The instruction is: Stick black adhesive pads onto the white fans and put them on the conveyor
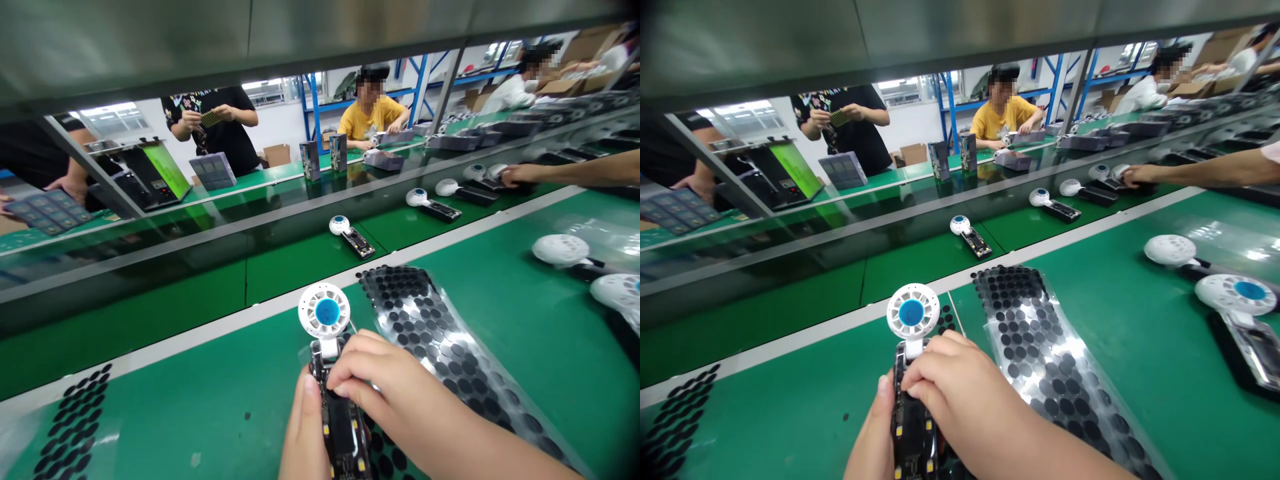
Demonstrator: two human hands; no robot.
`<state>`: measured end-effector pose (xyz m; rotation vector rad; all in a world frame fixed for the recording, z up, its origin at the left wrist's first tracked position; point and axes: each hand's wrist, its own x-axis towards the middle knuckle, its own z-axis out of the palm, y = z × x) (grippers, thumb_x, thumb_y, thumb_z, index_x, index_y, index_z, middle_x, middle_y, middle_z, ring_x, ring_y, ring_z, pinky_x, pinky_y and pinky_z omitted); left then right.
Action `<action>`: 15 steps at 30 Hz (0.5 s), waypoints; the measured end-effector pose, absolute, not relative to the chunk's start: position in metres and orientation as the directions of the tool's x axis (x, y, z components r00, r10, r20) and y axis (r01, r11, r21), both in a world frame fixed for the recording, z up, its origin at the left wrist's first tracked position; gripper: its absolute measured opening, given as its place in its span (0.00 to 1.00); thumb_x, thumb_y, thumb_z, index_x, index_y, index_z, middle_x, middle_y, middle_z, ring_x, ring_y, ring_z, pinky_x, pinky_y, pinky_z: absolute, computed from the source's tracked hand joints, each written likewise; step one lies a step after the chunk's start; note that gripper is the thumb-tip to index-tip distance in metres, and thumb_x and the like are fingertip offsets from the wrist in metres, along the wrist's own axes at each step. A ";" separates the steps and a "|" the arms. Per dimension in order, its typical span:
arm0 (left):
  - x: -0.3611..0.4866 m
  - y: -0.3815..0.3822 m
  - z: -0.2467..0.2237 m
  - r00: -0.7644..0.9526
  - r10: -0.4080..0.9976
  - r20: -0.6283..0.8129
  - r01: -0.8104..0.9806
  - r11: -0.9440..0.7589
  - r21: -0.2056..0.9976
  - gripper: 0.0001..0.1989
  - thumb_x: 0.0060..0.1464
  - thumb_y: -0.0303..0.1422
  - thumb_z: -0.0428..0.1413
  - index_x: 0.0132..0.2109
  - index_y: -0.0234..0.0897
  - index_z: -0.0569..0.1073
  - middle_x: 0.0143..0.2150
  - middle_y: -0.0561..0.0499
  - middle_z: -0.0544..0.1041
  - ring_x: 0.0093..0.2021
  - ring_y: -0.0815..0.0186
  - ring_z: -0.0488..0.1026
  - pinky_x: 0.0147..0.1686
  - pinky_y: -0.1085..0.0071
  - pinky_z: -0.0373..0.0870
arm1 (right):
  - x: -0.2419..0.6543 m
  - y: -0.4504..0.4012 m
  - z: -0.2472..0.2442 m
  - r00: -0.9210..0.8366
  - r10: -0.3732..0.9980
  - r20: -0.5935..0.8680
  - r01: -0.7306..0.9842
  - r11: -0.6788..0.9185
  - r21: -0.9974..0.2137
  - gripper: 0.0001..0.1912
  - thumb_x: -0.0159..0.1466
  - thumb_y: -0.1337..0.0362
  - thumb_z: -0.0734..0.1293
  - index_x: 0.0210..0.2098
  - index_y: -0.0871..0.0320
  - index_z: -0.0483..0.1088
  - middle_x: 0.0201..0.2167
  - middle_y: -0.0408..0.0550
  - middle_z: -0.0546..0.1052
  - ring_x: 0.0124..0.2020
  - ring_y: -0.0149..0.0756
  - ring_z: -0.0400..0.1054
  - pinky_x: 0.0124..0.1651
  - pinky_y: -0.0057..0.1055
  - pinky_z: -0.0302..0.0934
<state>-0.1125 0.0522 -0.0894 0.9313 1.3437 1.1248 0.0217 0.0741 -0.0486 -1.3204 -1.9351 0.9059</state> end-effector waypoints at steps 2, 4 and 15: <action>-0.110 0.054 -0.091 -0.093 0.963 -0.253 -0.092 0.245 0.965 0.15 0.55 0.39 0.48 0.44 0.35 0.68 0.46 0.47 0.70 0.44 0.62 0.69 0.43 0.59 0.66 | 0.022 0.074 -0.049 -0.312 0.943 0.115 0.556 0.279 -0.783 0.11 0.57 0.75 0.62 0.26 0.53 0.69 0.27 0.39 0.70 0.34 0.32 0.63 0.37 0.30 0.59; -0.107 0.056 -0.093 -0.099 0.959 -0.264 -0.111 0.253 0.961 0.17 0.55 0.42 0.47 0.44 0.34 0.69 0.46 0.46 0.72 0.46 0.61 0.69 0.46 0.57 0.64 | 0.021 0.073 -0.050 -0.314 0.941 0.127 0.585 0.297 -0.755 0.10 0.58 0.74 0.62 0.26 0.53 0.69 0.27 0.39 0.71 0.34 0.33 0.63 0.37 0.32 0.58; -0.101 0.055 -0.087 -0.167 0.928 -0.333 -0.035 0.332 0.943 0.28 0.44 0.55 0.46 0.44 0.41 0.70 0.48 0.48 0.72 0.53 0.54 0.62 0.53 0.60 0.55 | 0.014 0.064 -0.061 -0.152 0.953 0.263 0.656 0.296 -0.694 0.08 0.58 0.71 0.62 0.24 0.54 0.65 0.23 0.40 0.69 0.30 0.34 0.61 0.33 0.32 0.55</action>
